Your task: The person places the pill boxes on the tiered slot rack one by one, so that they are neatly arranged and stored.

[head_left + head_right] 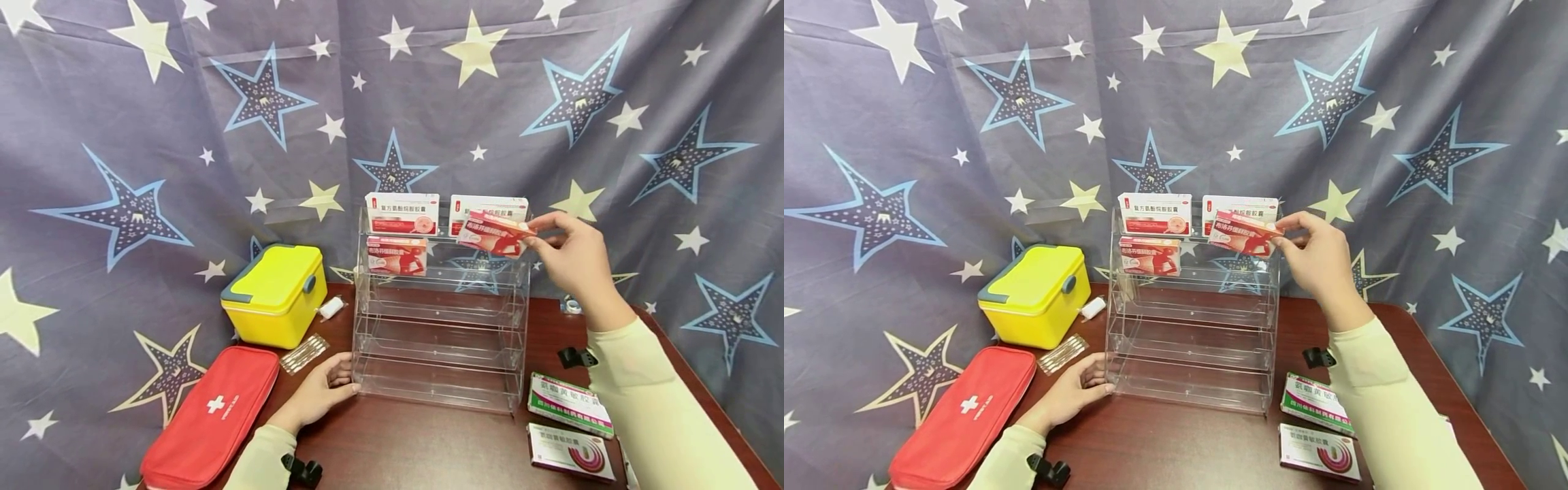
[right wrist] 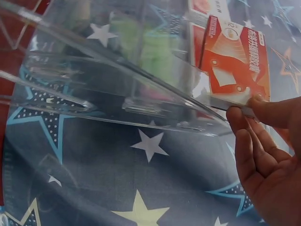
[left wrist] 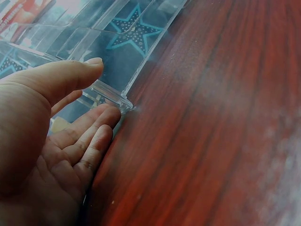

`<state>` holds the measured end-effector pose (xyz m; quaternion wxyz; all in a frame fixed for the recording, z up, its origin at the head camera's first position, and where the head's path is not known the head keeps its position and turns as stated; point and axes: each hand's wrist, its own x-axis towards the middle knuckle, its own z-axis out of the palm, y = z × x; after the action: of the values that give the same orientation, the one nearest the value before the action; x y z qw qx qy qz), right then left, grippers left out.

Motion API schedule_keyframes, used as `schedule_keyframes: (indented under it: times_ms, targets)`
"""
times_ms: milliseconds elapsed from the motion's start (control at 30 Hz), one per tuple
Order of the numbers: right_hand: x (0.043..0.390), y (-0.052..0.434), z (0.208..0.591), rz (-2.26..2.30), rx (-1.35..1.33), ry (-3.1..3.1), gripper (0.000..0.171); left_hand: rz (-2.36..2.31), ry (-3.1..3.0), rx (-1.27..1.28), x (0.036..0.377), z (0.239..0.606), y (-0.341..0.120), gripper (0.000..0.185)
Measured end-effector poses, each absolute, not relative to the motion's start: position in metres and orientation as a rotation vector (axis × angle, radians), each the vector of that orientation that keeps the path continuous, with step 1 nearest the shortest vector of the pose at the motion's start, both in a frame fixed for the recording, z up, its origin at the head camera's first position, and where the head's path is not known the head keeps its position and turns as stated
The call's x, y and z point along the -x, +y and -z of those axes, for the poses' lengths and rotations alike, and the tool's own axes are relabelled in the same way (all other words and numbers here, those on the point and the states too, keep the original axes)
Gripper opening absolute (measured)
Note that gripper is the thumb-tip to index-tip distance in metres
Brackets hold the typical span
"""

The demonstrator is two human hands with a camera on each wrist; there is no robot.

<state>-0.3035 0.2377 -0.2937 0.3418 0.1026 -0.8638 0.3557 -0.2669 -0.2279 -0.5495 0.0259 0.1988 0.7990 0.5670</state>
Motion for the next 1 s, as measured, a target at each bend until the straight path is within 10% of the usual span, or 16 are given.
schedule_keyframes:
  times_ms: [1000]
  targets:
    - [0.313, 0.218, 0.311, -0.541, -0.32, -2.397, 0.011, -1.752, 2.458, -0.615, 0.266, 0.547, -0.227, 0.061]
